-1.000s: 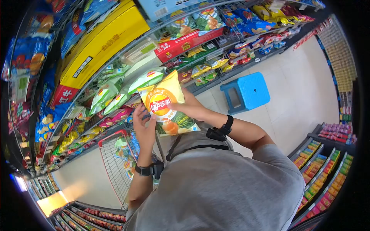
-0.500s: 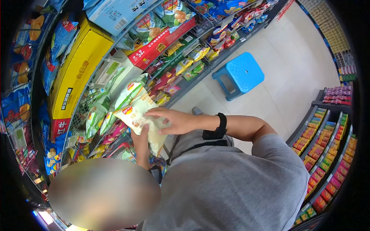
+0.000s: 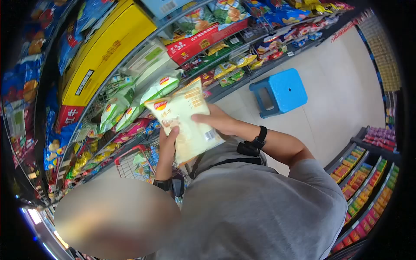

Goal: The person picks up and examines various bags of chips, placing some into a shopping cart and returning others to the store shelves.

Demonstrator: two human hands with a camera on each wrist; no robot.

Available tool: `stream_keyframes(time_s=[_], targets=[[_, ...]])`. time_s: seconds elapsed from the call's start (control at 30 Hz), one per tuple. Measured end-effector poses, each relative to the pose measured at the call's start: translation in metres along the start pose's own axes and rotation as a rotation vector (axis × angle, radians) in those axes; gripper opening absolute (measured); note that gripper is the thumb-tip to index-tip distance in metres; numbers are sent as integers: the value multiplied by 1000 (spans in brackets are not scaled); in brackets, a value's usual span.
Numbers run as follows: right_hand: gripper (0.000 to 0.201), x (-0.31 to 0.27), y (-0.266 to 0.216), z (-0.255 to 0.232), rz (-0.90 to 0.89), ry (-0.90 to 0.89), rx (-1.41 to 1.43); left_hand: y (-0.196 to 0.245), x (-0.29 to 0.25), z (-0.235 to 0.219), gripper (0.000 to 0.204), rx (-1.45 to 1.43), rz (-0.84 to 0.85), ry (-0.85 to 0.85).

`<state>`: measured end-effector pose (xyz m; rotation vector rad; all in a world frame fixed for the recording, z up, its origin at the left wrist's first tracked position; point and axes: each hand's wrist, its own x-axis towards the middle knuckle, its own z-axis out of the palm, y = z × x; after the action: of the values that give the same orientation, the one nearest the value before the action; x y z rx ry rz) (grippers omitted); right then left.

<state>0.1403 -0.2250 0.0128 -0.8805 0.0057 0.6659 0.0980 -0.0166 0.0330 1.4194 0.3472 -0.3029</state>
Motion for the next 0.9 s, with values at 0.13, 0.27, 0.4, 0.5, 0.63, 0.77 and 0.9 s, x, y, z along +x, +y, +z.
stream_keyframes(time_s=[0.13,0.27,0.4,0.5,0.63,0.77,0.9], targets=[[50,3,-1,-3,-31,72,-73,4,3,10,59,168,96,-6],[53,3,-5,2,-26,71,-65,5,5,10,60,151,100,-26],[58,2,-9,4,44,31,-56,3,9,6,57,82,39,-25],[61,2,-8,5,34,-32,-22,12,8,4,55,-13,-60,-16],[65,0,-10,9,49,-48,5,17,5,6,53,-116,-113,-13],[66,1,-12,10,64,-34,25,19,5,6,53,-154,-146,-19],[67,1,-13,11,37,-38,24,18,3,5,53,-76,-45,-13]])
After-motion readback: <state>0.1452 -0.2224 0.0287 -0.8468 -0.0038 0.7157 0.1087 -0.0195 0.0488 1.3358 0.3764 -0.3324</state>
